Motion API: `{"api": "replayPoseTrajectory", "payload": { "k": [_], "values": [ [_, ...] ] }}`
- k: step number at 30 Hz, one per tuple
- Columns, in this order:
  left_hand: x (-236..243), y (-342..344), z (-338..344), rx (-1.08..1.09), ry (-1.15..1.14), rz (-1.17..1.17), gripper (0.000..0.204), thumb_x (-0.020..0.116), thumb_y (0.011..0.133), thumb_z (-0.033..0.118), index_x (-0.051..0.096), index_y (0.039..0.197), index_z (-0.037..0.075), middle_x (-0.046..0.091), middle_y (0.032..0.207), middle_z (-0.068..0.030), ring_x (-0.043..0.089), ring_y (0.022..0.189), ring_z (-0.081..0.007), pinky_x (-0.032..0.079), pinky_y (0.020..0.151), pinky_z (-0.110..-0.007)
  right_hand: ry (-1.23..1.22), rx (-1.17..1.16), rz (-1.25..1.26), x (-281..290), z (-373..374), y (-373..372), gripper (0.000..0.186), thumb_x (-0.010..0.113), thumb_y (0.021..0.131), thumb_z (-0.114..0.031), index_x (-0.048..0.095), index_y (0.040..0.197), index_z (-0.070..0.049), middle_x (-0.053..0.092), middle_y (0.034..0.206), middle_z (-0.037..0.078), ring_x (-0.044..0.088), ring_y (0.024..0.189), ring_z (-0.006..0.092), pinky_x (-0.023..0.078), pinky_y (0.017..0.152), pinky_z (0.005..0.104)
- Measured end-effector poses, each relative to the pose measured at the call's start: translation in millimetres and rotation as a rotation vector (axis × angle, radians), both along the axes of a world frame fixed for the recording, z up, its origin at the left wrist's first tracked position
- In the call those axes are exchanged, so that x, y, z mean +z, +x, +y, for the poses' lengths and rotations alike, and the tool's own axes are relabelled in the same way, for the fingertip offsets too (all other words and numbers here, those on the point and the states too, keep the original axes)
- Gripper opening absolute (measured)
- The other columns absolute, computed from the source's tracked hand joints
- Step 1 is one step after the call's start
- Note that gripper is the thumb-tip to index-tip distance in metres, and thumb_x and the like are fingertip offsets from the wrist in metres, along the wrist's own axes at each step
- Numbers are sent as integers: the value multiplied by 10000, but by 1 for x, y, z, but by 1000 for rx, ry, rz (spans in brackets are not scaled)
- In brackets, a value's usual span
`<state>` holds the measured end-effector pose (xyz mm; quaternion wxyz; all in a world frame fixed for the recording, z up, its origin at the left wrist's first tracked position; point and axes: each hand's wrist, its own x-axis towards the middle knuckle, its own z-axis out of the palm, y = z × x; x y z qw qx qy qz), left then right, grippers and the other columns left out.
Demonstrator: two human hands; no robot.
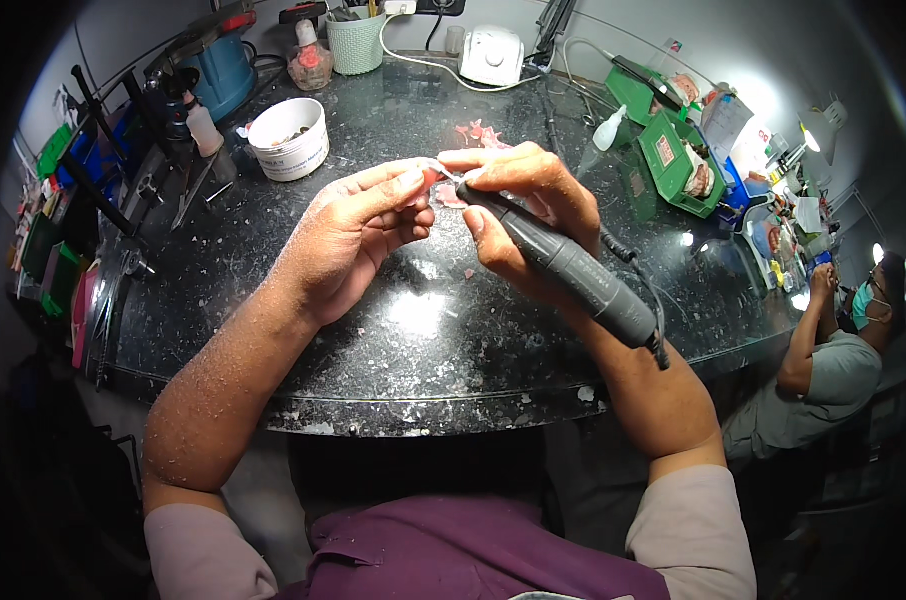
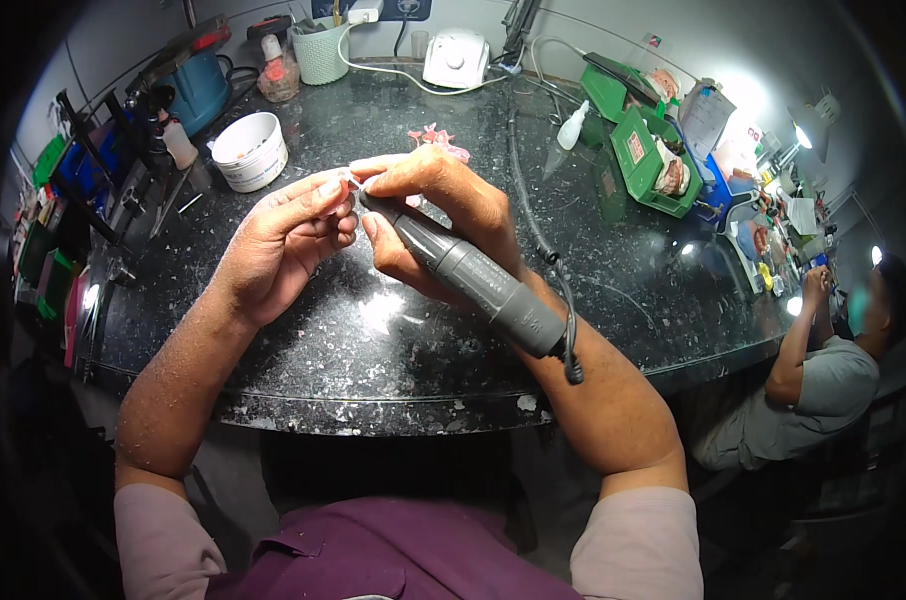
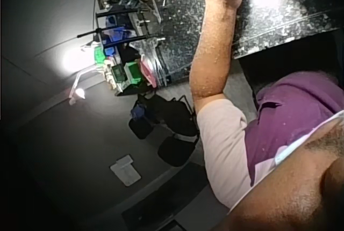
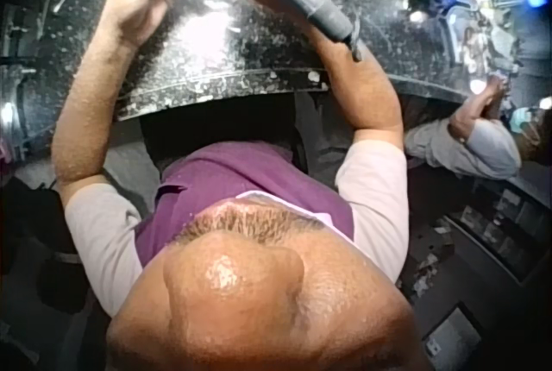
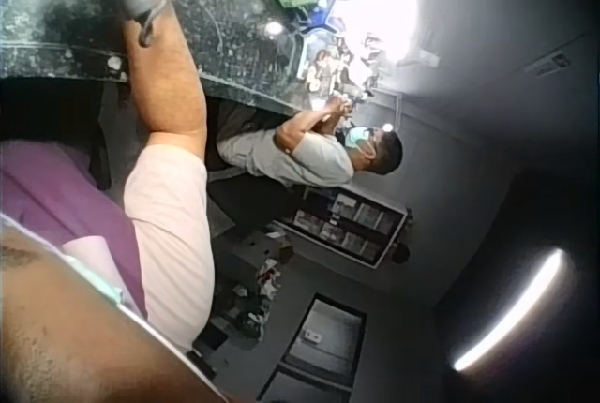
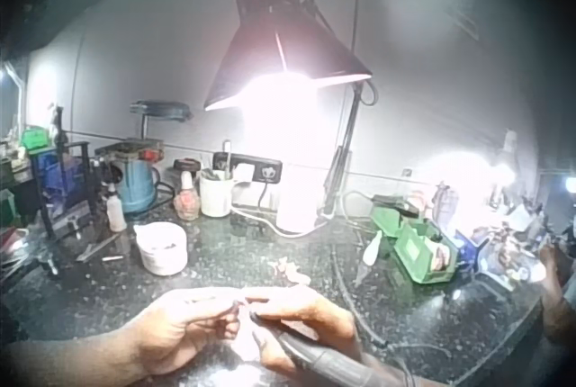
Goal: The person shapes and trims a dental prosthetic using a handheld rotary tool, turning the prosthetic by hand to grind its different edges and surfaces.
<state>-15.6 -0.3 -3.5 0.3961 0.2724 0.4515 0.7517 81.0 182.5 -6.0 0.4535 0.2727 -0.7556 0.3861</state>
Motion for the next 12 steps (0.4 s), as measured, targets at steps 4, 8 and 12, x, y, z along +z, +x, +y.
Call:
{"api": "replayPoseTrajectory", "payload": {
  "k": [4, 8, 12],
  "values": [
    [0, 0, 0, -21, 3, -36, 366, 600, 987, 226, 572, 1252, -26, 617, 969, -4, 605, 882, -94, 505, 868, -272, -1, 9, -4, 0, 1, 1, 266, 738, 744, 12, 632, 988, -1, 699, 1059, 177, 708, 912, 209, 573, 759, 305],
    [-3, -2, -1, -34, 15, -71, 381, 611, 978, 230, 567, 1255, -28, 605, 946, 4, 596, 879, -92, 495, 886, -283, 26, 30, -3, 0, 1, -1, 278, 737, 740, 15, 634, 997, 0, 700, 1056, 170, 708, 905, 214, 575, 764, 308],
    [-1, 0, -1, -26, 14, -90, 394, 620, 972, 244, 566, 1254, -26, 599, 933, 7, 592, 885, -92, 488, 898, -286, -11, 48, 12, -2, 1, -1, 329, 751, 746, -12, 625, 1049, -16, 700, 1079, 170, 706, 937, 222, 575, 768, 311]
  ]
}}
